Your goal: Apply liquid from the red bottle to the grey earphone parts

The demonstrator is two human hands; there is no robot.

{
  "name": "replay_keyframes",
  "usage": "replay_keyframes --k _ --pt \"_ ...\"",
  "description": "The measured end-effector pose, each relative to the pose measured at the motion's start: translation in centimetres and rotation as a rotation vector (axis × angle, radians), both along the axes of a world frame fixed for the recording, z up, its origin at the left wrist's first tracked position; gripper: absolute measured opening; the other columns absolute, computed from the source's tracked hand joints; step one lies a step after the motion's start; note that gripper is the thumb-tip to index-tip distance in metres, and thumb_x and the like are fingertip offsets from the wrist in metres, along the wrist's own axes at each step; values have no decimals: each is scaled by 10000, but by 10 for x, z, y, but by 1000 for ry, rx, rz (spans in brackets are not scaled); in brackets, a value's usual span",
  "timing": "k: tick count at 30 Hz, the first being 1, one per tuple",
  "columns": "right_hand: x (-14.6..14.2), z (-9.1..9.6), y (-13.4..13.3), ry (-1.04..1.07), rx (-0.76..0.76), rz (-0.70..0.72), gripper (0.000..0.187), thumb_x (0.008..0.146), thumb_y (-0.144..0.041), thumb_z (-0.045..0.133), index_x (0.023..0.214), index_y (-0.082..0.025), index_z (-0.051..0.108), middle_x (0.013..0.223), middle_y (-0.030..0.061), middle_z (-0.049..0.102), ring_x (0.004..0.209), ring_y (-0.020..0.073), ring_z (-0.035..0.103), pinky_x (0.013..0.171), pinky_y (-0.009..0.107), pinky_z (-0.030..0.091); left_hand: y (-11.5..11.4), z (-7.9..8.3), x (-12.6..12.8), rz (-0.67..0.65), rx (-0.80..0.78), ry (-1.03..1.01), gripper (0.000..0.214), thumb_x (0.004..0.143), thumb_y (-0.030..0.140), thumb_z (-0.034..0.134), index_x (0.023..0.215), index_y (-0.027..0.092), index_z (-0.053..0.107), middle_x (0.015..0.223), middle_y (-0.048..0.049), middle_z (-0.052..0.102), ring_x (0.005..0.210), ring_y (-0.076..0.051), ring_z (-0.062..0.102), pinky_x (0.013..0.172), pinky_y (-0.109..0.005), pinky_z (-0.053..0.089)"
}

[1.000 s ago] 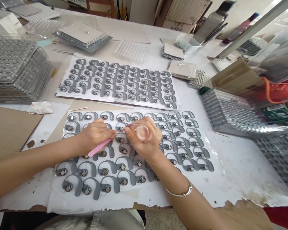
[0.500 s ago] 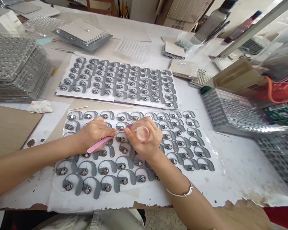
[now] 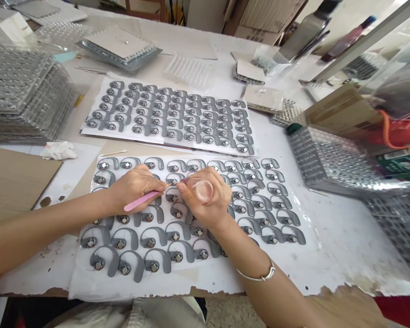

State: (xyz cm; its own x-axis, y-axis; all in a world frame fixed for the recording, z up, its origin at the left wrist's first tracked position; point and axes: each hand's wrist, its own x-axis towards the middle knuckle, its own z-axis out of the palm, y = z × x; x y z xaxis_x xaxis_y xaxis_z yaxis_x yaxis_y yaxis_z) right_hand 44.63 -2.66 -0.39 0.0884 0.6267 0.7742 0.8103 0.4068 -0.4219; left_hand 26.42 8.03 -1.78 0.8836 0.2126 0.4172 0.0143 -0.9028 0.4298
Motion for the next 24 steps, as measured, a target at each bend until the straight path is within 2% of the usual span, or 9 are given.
replay_keyframes --k 19,24 --pt "-1 0 0 9 -8 24 150 773 -150 714 741 -185 571 700 -4 633 641 119 566 588 272 482 4 11 1 3 -187 52 149 826 136 558 781 166 697 667 -27 717 564 -157 595 733 -320 422" --pt "1 0 -2 52 4 21 112 770 -161 710 762 -192 602 717 8 643 648 141 578 603 303 492 4 12 1 17 -202 65 151 834 144 560 782 171 699 695 -21 727 572 -151 588 755 -320 424"
